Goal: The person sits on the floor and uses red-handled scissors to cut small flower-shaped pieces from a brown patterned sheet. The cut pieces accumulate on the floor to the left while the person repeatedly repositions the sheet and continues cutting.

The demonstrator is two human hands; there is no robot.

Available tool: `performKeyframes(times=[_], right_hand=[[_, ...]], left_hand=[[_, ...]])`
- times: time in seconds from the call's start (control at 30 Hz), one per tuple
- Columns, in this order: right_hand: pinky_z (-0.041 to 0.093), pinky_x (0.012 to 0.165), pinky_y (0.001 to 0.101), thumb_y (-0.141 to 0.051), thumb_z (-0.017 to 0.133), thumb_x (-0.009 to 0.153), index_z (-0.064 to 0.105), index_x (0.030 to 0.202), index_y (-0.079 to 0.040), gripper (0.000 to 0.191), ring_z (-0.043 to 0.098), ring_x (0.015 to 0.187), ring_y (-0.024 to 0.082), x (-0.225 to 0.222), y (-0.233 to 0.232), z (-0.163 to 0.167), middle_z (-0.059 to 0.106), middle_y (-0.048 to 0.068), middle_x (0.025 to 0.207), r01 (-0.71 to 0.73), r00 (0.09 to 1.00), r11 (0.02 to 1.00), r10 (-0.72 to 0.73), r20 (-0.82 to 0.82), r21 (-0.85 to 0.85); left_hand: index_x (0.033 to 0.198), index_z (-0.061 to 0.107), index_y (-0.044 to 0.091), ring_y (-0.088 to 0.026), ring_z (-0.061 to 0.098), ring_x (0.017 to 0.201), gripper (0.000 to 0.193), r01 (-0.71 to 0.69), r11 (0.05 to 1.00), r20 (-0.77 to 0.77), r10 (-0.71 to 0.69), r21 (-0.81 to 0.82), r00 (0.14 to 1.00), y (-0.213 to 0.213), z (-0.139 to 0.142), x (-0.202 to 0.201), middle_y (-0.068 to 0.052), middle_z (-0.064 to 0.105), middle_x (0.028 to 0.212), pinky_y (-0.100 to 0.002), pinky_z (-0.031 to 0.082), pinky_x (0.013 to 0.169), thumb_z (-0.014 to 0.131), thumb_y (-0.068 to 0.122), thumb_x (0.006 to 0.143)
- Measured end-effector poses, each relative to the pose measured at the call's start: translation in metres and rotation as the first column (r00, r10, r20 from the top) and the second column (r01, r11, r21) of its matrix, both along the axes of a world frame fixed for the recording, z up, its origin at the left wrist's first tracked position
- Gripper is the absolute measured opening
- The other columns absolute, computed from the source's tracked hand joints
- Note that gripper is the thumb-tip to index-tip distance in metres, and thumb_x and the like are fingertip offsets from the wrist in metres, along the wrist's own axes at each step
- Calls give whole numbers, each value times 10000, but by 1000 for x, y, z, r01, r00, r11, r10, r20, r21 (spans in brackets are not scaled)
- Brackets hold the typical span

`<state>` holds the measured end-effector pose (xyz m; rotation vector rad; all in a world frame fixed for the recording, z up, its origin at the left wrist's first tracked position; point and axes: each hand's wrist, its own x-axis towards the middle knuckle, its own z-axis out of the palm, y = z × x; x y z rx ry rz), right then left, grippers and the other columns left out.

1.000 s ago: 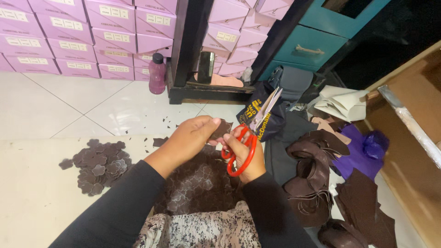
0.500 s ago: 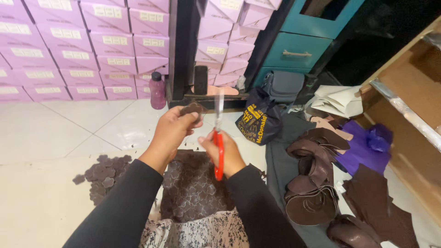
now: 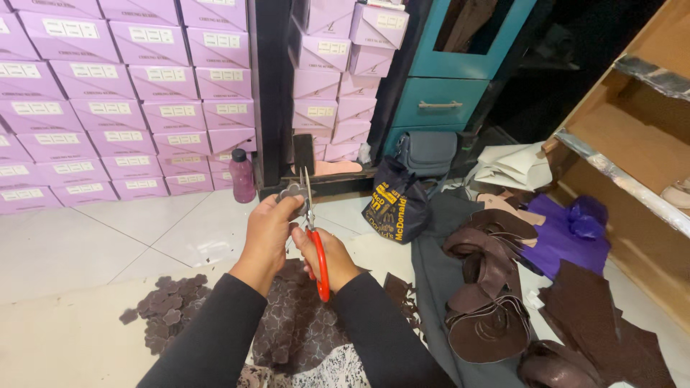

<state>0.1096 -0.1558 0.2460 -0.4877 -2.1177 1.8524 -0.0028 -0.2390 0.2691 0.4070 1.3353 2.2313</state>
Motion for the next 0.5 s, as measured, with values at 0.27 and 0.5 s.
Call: performKeyframes(times=[0.27,0.5], right_hand=[[477,514,259,-635,569,930,589,922,-48,587,535,590,104,0,-4,-4,536,9,737,-43,998,993,37,-57,-114],[474,504,260,-627,575,934,587,871,-49,582,532,581,107,-5,-3,-3,533,10,714,-12,999,994,7,-38,-112]], left_hand=[[896,620,67,-98,519,649,119,-51,990,65,43,129,997,-1,-4,11,-13,600,792,-271,407,546,705,149,906],[915,642,60,-76,562,720,95,-94,983,61,86,156,994,1,-5,9,1,643,830,-240,454,629,708,126,903]])
